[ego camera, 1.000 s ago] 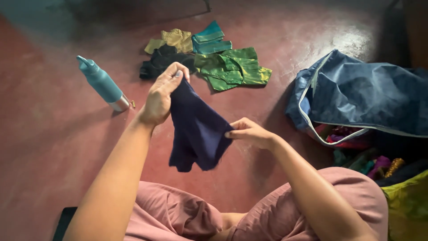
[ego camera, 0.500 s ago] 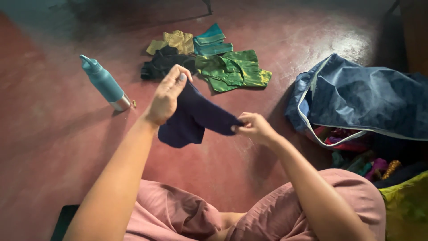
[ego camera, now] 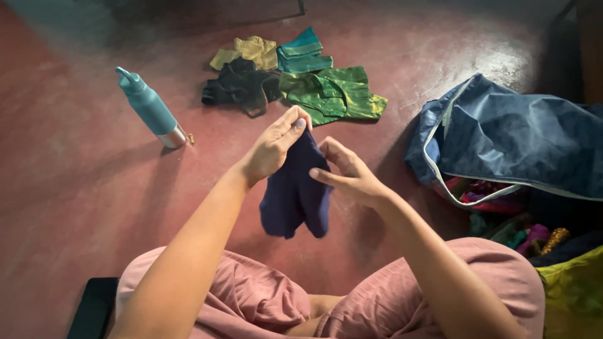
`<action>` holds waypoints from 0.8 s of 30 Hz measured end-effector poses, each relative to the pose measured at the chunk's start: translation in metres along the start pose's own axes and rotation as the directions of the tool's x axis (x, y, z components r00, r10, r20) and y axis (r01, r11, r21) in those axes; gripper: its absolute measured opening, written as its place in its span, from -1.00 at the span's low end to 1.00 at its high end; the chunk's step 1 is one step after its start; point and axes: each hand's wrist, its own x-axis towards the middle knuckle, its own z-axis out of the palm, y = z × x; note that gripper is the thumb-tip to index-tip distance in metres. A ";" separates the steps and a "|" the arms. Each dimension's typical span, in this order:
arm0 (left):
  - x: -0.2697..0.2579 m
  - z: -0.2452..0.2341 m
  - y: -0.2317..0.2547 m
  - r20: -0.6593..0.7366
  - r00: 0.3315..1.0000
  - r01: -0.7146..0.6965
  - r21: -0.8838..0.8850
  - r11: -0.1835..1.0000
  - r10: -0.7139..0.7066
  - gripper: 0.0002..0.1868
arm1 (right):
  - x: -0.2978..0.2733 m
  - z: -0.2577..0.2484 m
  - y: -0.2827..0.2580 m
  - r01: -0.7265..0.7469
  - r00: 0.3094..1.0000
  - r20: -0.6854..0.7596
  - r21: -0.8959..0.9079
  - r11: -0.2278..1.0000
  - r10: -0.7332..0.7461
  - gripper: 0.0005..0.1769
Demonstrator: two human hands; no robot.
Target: Folding and organizing various sari blouses on the floor.
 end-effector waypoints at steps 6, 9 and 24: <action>0.009 0.003 0.006 -0.001 1.000 -0.027 0.055 0.998 0.027 -0.78 | -0.017 -0.015 0.007 -0.319 0.941 0.133 0.050 0.947 0.310 -0.54; 0.012 -0.002 0.005 -0.034 0.996 -0.074 0.113 0.991 0.078 -0.76 | -0.022 -0.022 0.024 -0.405 0.898 0.188 -0.008 0.914 0.399 -0.62; -0.020 -0.048 -0.036 -0.357 0.934 0.158 0.395 0.905 -0.007 -0.78 | -0.017 -0.082 -0.010 -0.031 0.990 0.083 -0.671 0.741 0.117 -0.71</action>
